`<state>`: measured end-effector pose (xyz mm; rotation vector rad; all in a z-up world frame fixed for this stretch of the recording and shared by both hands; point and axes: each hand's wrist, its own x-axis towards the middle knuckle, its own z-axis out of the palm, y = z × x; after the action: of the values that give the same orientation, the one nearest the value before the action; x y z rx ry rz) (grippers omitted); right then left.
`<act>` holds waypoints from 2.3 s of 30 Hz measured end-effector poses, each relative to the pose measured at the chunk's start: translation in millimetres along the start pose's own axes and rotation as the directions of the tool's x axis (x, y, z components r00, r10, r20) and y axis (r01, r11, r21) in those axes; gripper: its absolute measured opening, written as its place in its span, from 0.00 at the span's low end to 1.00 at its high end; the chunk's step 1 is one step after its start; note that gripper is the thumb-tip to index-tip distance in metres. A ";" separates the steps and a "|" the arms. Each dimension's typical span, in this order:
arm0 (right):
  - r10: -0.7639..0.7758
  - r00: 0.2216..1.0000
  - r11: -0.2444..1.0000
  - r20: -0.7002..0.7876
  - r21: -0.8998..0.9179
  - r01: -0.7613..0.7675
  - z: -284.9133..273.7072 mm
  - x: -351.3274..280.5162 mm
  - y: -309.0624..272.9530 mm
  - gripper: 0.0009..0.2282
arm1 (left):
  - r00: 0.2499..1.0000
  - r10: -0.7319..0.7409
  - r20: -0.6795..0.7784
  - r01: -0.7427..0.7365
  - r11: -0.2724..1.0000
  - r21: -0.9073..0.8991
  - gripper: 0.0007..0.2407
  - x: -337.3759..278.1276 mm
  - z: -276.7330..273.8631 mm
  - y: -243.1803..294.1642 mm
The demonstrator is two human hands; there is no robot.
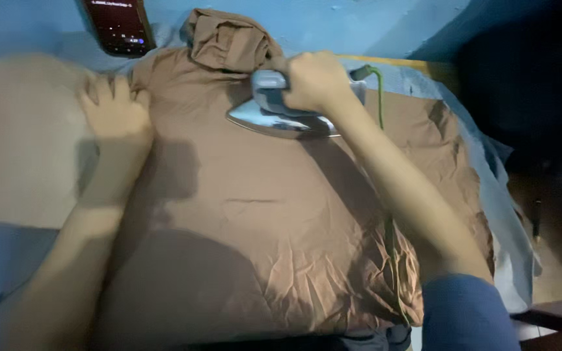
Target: The person irons a brown shirt laid out on a bed. They use a handheld iron to smooth the fabric, moving it back and forth across the surface while occasionally adjusting the shirt with their other hand.
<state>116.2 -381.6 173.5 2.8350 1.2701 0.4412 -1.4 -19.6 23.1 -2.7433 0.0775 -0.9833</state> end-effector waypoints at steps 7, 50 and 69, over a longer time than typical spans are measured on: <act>-0.009 0.998 1.000 -0.059 0.024 0.010 12.3 23.8 -20.3 0.17 | 0.997 0.024 -0.071 -0.021 0.999 0.036 0.09 2.4 -9.3 2.1; 0.062 0.979 0.998 0.192 -0.024 -0.059 -25.6 -95.3 31.6 0.25 | 1.000 0.001 -0.004 -0.001 1.000 0.027 0.08 0.9 7.7 -4.0; -0.035 0.988 0.985 -0.149 0.160 0.059 7.6 27.6 -104.1 0.14 | 0.993 -0.037 0.115 0.034 0.999 0.026 0.11 3.2 17.4 -4.2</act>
<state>59.6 -290.6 160.9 2.9470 1.4603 0.5785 12.0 -12.6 12.9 -2.7820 -0.0021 -0.8262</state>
